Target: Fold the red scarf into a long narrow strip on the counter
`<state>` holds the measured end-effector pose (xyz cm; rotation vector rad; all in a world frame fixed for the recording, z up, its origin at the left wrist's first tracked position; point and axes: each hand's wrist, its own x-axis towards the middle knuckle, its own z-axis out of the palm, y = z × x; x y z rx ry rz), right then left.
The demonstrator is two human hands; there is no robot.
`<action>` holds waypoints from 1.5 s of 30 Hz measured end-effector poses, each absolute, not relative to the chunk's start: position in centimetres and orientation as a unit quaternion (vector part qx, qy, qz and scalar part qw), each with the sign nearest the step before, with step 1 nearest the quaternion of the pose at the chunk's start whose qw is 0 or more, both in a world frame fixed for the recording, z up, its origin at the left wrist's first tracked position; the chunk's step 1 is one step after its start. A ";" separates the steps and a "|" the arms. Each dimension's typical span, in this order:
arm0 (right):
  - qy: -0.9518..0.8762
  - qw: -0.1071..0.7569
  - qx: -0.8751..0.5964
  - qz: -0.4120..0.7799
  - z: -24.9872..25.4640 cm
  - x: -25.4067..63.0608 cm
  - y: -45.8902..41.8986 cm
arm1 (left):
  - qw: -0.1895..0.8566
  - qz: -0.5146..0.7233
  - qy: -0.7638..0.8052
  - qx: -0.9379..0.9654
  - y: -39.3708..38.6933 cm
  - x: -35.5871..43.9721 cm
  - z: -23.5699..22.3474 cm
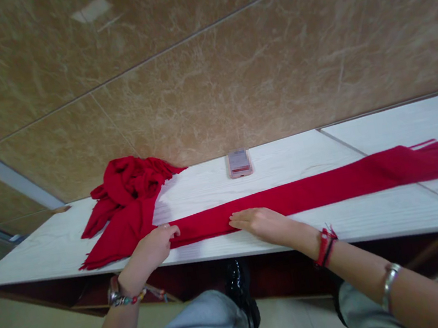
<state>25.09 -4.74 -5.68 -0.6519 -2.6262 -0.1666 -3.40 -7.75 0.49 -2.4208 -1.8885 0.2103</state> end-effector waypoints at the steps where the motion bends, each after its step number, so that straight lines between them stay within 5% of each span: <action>1: -0.946 0.216 -0.235 -0.063 -5.6 25.1 -4.8 | 0.058 0.070 -0.621 -0.778 -7.7 -3.1 0.7; 5: -0.941 0.231 -0.234 -0.078 -5.5 25.4 -4.9 | 0.149 0.061 -0.625 -0.764 -7.6 -2.1 1.2; 14: -0.963 0.189 -0.187 -0.039 -5.6 25.9 -4.5 | 0.101 0.116 -0.574 -0.804 -7.7 -3.2 -0.9; 21: -0.946 0.229 -0.223 -0.056 -5.6 26.2 -4.8 | 0.211 0.074 -0.595 -0.772 -7.5 -2.3 0.6; 30: -0.960 0.195 -0.199 0.009 -5.8 26.4 -4.3 | 0.098 0.117 -0.625 -0.765 -7.7 -3.1 -0.9; 45: -0.948 0.211 -0.217 0.101 -6.0 26.1 -4.1 | 0.135 0.117 -0.626 -0.759 -10.0 0.8 1.2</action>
